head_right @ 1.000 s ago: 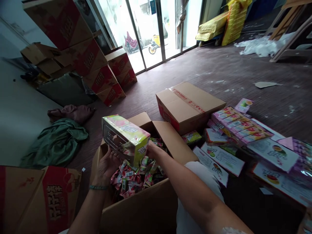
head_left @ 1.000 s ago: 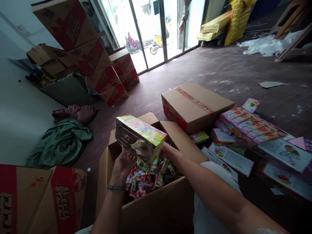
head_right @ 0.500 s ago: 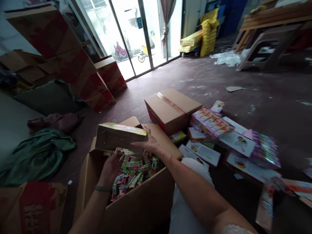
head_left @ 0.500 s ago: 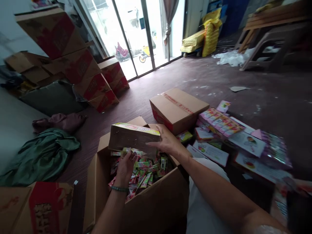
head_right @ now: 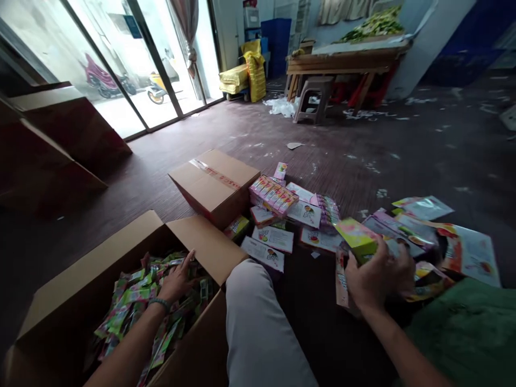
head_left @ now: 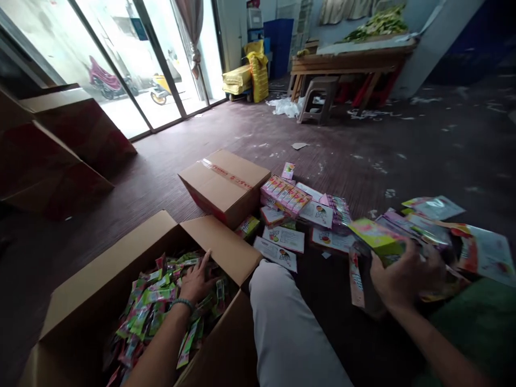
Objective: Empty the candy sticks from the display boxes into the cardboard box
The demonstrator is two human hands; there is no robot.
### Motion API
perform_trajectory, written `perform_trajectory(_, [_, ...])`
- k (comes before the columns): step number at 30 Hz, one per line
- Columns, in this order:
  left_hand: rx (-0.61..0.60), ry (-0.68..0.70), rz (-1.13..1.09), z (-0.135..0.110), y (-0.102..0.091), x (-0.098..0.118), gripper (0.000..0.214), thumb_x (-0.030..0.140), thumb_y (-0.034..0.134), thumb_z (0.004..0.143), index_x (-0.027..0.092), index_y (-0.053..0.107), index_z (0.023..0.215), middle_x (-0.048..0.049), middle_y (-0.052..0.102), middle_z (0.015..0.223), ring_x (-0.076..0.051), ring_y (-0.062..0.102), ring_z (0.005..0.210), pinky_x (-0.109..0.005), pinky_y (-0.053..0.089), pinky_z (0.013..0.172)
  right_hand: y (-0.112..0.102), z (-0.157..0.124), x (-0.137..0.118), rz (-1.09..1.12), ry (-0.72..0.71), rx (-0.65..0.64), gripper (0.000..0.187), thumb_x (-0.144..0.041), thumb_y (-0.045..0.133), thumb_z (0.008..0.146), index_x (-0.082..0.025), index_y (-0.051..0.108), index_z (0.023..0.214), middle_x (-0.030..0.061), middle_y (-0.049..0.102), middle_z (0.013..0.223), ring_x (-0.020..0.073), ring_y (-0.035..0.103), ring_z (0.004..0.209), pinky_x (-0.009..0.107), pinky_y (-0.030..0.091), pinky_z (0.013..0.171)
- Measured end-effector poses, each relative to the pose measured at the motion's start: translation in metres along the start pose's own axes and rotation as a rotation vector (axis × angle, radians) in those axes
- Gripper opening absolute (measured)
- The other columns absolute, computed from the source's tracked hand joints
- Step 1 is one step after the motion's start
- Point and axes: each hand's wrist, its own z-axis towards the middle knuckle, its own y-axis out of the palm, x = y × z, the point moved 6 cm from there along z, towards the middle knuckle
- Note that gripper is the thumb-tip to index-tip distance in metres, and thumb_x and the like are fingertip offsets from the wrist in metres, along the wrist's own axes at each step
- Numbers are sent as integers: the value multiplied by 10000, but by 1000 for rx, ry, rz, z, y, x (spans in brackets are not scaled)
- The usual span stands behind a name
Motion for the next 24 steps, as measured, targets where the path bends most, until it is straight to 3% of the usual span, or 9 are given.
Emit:
perform_trajectory(3, [90, -15, 152, 5, -4, 1, 694, 261, 500, 861, 263, 274, 1517, -196, 561, 1229, -355, 559, 1109, -444, 450, 872, 36, -42, -4, -6, -98, -172, 650, -386, 615, 839, -207, 403, 1426, 256, 366, 1428, 427, 317, 1354, 637, 306, 1009])
perform_trajectory(6, [230, 108, 315, 14, -15, 24, 602, 181, 564, 789, 215, 514, 1388, -229, 389, 1437, -413, 363, 1329, -523, 323, 1043, 115, -90, -54, 152, -230, -578, 594, -346, 632, 812, -236, 466, 1371, 203, 373, 1456, 404, 288, 1374, 633, 275, 1032])
perform_trajectory(9, [120, 294, 281, 28, -3, 52, 549, 70, 477, 793, 183, 575, 1321, -198, 447, 1439, -368, 317, 1381, -574, 178, 1127, 193, -129, -104, 330, -299, -894, 720, -248, 789, 631, -252, 553, 1310, 203, 464, 1409, 428, 300, 1353, 617, 209, 1061])
perform_trajectory(11, [15, 308, 230, 36, 11, 61, 459, 53, 371, 840, 177, 664, 1170, -190, 604, 1258, -363, 427, 1296, -672, 78, 1111, 230, -147, -125, 386, -321, -973, 723, -189, 812, 564, -242, 607, 1255, 195, 548, 1324, 441, 370, 1297, 615, 234, 1044])
perform_trajectory(12, [-18, 291, 210, 39, 16, 63, 430, 56, 343, 853, 178, 698, 1063, -188, 653, 1152, -372, 474, 1240, -723, 3, 1085, 243, -154, -133, 402, -323, -983, 657, -180, 780, 607, -237, 619, 1242, 188, 569, 1301, 433, 393, 1281, 618, 242, 1037])
perform_trajectory(14, [-63, 270, 185, 44, 22, 66, 397, 51, 344, 845, 190, 713, 893, -179, 690, 998, -384, 533, 1140, -773, -139, 1015, 257, -169, -142, 439, -320, -1000, 502, -152, 631, 766, -237, 613, 1260, 180, 562, 1324, 402, 399, 1299, 627, 229, 1045])
perform_trajectory(16, [-92, 265, 177, 48, 24, 67, 377, 31, 371, 812, 195, 709, 826, -175, 696, 923, -386, 561, 1070, -779, -191, 983, 258, -186, -142, 445, -345, -1015, 489, -102, 465, 870, -264, 575, 1318, 163, 514, 1399, 357, 372, 1350, 622, 211, 1073])
perform_trajectory(21, [-89, 254, 210, 52, 22, 68, 356, 18, 396, 778, 181, 711, 809, -173, 694, 867, -393, 573, 1000, -813, -107, 979, 243, -237, -106, 191, -597, -1046, 613, -93, 409, 911, -401, 418, 1440, 96, 381, 1531, 321, 295, 1425, 646, 197, 1102])
perform_trajectory(24, [-65, 271, 222, 51, 21, 71, 363, 9, 386, 773, 165, 707, 841, -167, 699, 880, -396, 575, 999, -838, -108, 949, 246, -251, -80, 26, -609, -1030, 684, -59, 409, 898, -460, 365, 1450, 81, 369, 1539, 326, 308, 1419, 665, 218, 1081])
